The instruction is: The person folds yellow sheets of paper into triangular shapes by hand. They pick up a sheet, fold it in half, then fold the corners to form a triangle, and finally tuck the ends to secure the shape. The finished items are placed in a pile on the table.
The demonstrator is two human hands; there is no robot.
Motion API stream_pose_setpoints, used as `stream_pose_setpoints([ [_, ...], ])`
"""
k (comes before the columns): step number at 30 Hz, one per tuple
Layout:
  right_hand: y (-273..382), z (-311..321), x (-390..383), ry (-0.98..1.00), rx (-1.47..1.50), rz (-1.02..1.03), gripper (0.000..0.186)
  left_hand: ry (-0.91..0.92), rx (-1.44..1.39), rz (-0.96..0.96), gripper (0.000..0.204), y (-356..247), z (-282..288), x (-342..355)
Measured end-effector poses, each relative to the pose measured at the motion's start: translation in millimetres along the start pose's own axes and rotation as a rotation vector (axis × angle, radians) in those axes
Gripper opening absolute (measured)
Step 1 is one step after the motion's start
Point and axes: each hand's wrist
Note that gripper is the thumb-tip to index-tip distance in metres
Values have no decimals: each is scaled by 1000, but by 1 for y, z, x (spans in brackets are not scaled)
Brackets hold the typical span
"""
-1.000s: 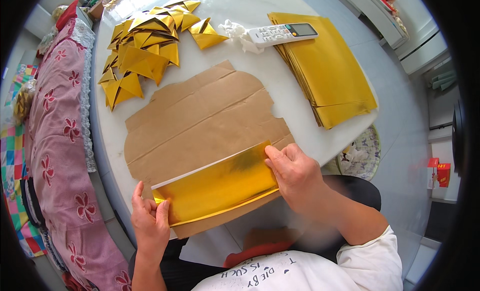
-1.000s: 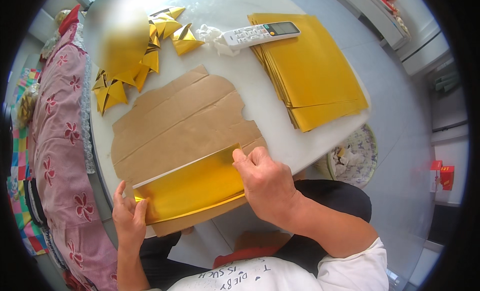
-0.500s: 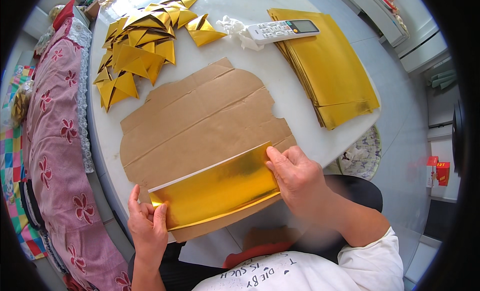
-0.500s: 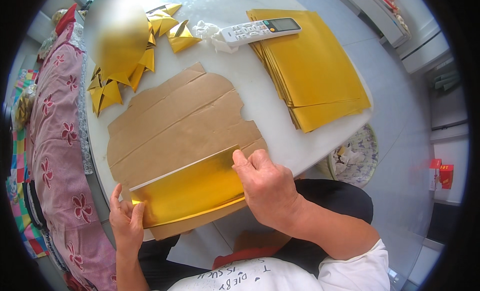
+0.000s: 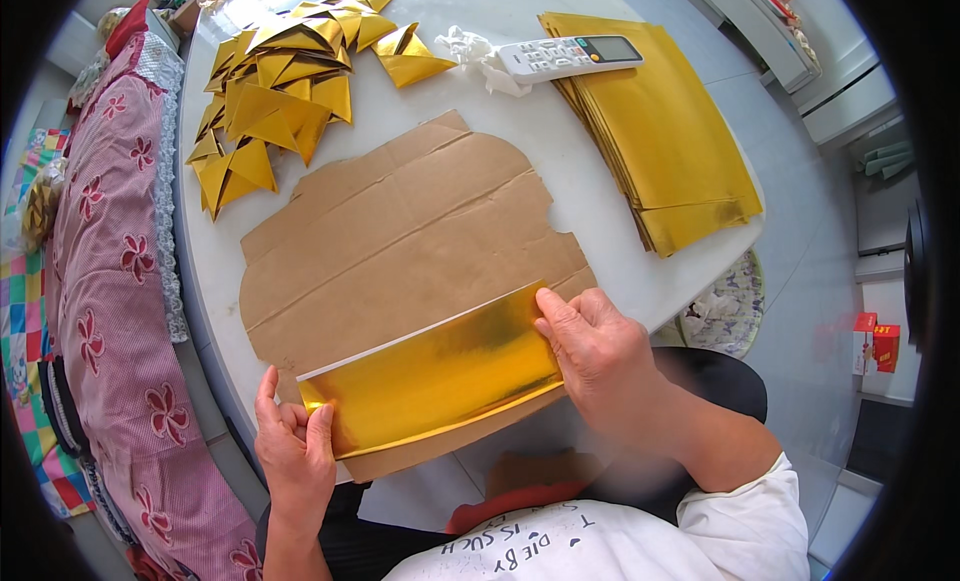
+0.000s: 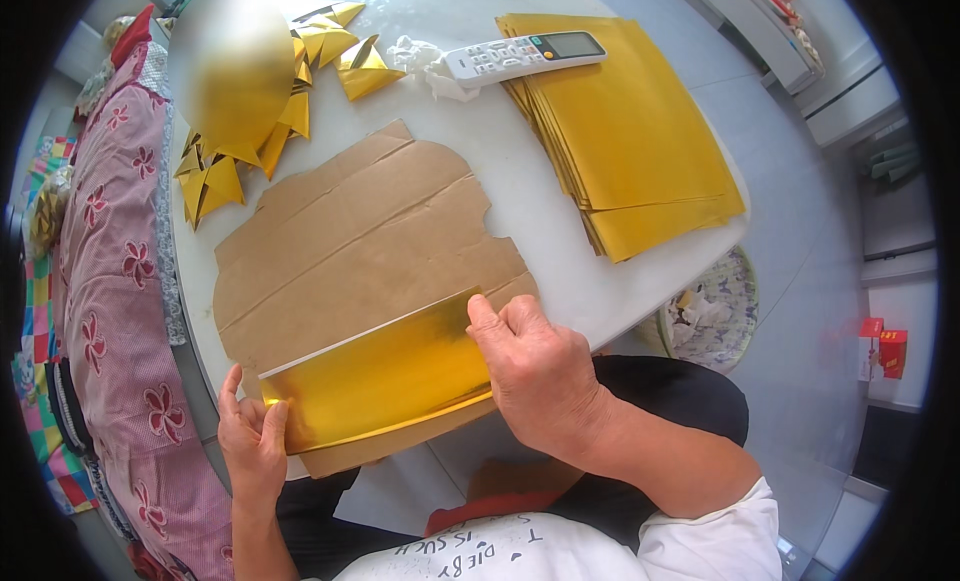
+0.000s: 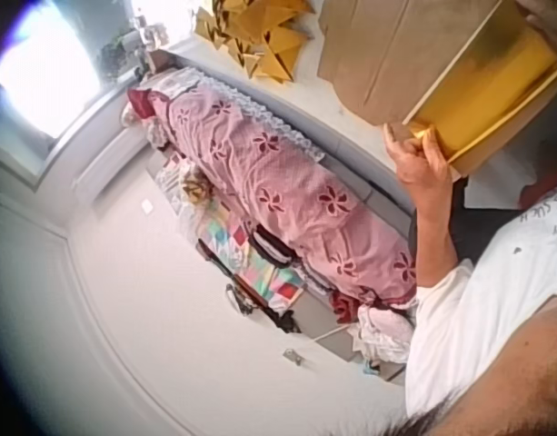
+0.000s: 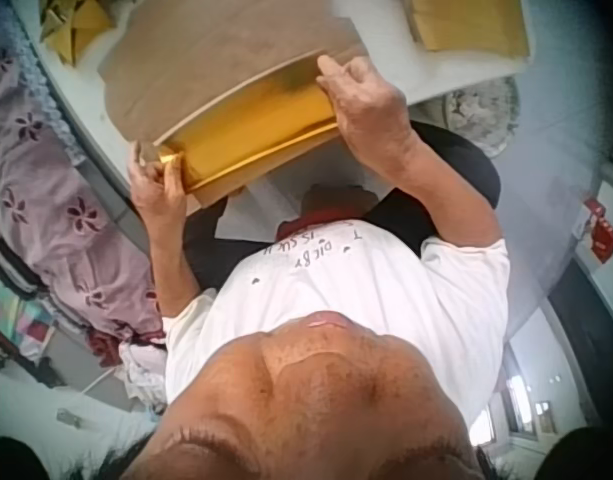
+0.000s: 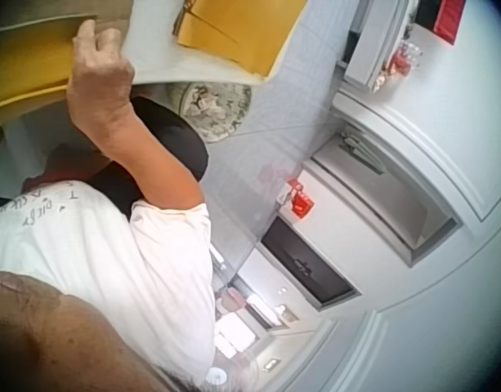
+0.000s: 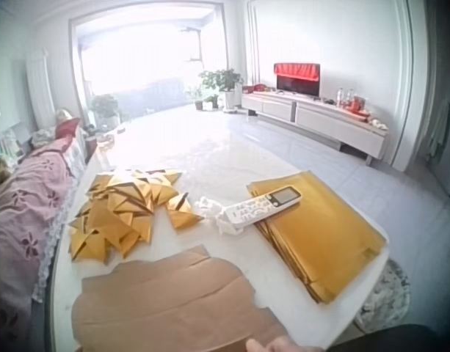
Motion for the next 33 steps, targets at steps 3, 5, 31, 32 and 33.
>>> stream_pose_setpoints([
  [3, 0, 0, 0, 0, -1, 0, 32, -2, -6, 16, 61, -4, 0, 0],
  [5, 1, 0, 0, 0, -4, 1, 33, -4, -17, 20, 61, -2, 0, 0],
  [31, -1, 6, 0, 139, -90, 49, 53, -212, 505, -483, 46, -22, -6, 0],
  [32, -1, 6, 0, 145, -89, 51, 53, -199, 510, -578, 42, -26, -10, 1],
  [33, -2, 5, 0, 152, -91, 49, 53, -181, 511, -677, 39, -30, -15, 2],
])
Point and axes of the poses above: each hand's wrist, its own x-axis towards the middle knuckle, its own z-axis out of the back of the hand, y = z × x, and after that the axes turned 10 degrees about -x, right-handed
